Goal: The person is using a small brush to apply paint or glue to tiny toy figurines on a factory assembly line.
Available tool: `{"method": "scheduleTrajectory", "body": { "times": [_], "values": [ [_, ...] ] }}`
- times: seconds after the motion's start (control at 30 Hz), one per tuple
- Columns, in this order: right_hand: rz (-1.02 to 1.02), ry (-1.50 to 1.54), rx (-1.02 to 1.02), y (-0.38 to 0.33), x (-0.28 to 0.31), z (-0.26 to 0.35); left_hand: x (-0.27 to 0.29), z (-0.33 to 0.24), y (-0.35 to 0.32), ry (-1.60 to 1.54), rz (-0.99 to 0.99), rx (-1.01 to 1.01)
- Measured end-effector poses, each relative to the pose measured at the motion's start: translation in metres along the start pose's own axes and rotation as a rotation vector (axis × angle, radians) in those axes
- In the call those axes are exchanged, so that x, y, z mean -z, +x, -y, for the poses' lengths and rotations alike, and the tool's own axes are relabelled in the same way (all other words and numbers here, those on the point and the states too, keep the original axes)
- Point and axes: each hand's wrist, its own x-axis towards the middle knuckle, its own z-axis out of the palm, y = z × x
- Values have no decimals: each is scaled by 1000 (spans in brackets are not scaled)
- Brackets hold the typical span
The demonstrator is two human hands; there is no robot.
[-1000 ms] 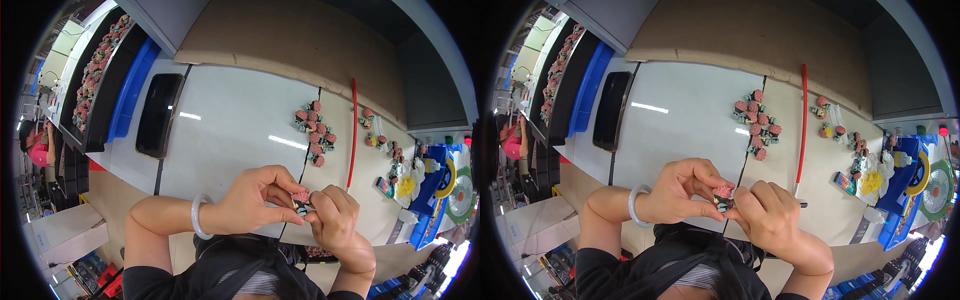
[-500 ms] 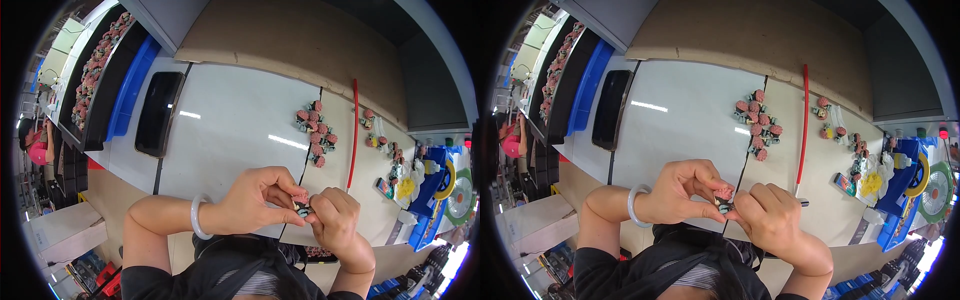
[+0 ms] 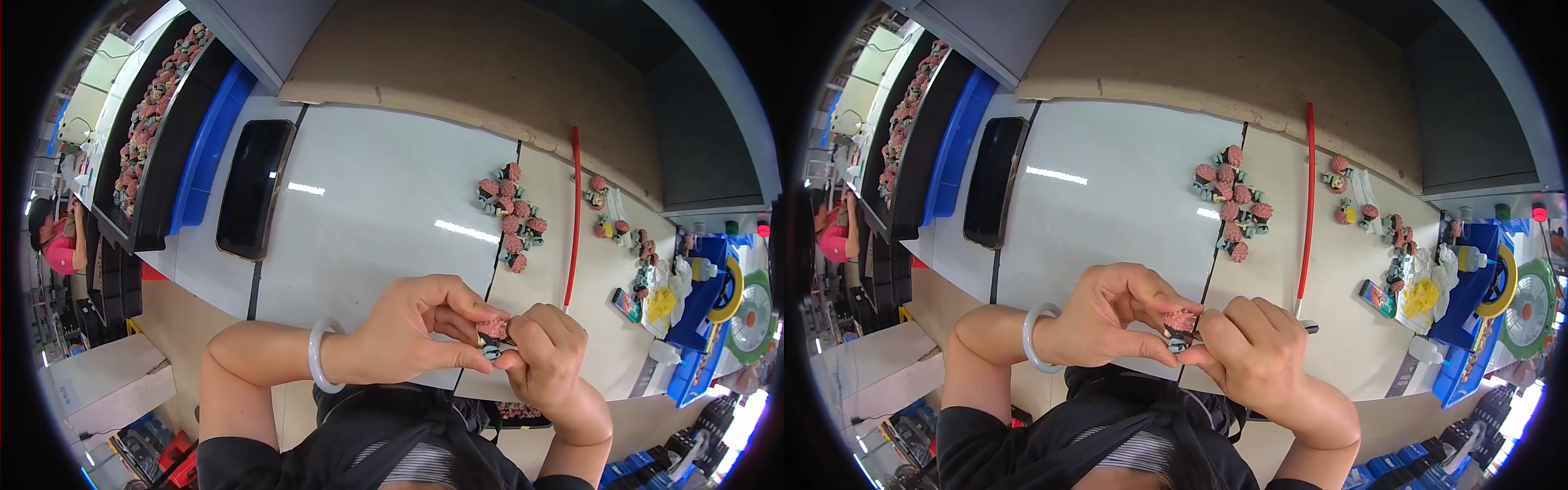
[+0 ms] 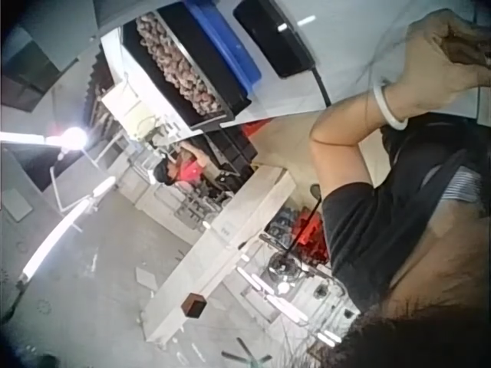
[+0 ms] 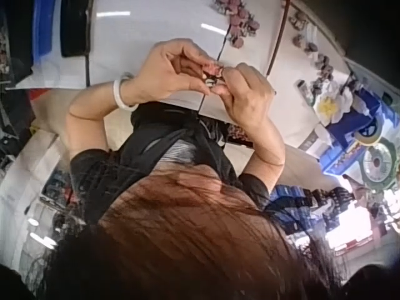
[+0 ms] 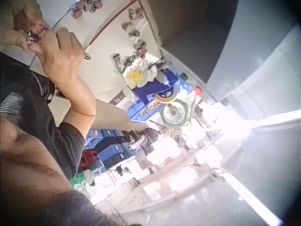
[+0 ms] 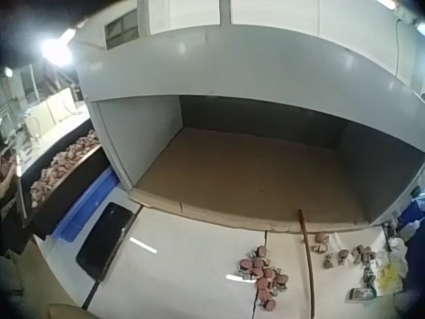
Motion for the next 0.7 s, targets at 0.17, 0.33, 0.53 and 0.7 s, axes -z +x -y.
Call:
{"method": "scheduleTrajectory", "body": {
  "times": [0.17, 0.33, 0.53, 0.7],
  "values": [
    [-4, 8, 13, -2, 1, 1, -2, -2, -3, 14, -7, -2],
    [-70, 13, 52, -1, -2, -2, -4, -3, -2, 23, -12, -16],
    [18, 155, -31, 0, 4, -4, -5, -4, 1, 66, -21, -77],
    [81, 172, -77, 0, 9, -3, -4, -6, 3, 242, 6, -159]
  ]
}}
